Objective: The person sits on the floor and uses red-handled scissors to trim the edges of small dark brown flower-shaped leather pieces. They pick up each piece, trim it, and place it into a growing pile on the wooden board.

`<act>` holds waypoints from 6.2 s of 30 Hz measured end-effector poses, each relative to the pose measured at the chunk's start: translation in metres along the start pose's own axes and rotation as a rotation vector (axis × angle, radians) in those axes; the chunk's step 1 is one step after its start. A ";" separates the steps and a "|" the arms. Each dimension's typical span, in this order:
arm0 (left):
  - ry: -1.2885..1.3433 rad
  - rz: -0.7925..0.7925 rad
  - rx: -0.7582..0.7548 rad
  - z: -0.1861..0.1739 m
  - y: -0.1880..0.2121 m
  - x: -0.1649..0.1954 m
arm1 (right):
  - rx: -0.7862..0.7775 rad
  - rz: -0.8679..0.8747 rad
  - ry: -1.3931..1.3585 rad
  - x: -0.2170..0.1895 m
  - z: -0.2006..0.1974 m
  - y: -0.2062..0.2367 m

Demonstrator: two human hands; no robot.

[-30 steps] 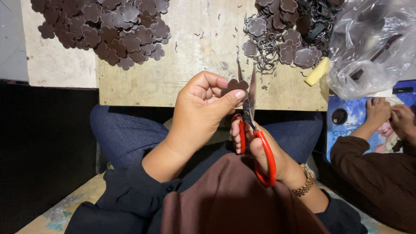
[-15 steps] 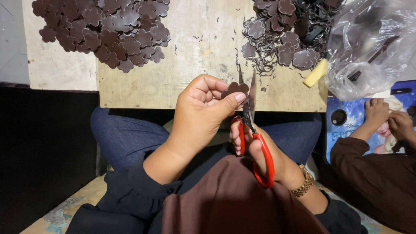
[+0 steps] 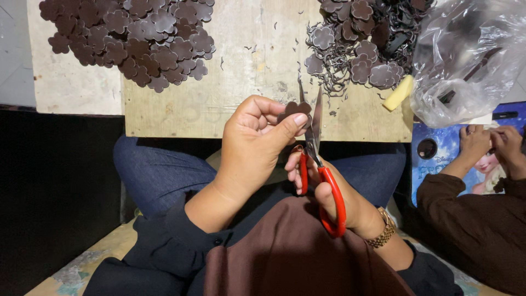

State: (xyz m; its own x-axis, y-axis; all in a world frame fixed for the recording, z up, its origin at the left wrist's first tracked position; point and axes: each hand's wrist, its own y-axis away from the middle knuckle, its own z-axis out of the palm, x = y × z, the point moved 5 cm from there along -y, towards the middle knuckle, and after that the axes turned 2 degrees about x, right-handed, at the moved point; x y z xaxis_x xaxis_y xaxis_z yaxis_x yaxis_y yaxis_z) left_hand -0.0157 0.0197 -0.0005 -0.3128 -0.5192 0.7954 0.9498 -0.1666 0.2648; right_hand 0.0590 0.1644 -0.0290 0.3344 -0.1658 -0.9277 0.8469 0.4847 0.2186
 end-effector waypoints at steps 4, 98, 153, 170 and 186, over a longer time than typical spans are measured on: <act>-0.058 0.050 0.023 -0.004 -0.003 -0.003 | 0.012 0.008 -0.010 -0.001 0.001 -0.002; -0.054 -0.150 -0.157 -0.012 -0.012 -0.007 | -0.054 0.074 -0.166 0.004 -0.006 -0.002; 0.111 -0.289 -0.091 0.003 0.001 -0.023 | 0.092 -0.060 0.059 0.009 -0.002 -0.001; 0.192 -0.404 -0.072 0.005 0.001 -0.024 | -0.018 0.013 0.017 0.003 -0.012 0.007; 0.047 -0.372 -0.106 0.002 0.000 -0.010 | -0.103 -0.006 -0.040 -0.011 -0.005 0.003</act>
State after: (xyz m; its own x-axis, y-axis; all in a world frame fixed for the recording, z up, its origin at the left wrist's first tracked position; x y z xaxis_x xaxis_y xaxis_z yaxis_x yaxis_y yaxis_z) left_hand -0.0126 0.0271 -0.0073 -0.6378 -0.4444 0.6291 0.7675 -0.4352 0.4707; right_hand 0.0559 0.1724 -0.0194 0.3471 -0.2019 -0.9158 0.8029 0.5687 0.1789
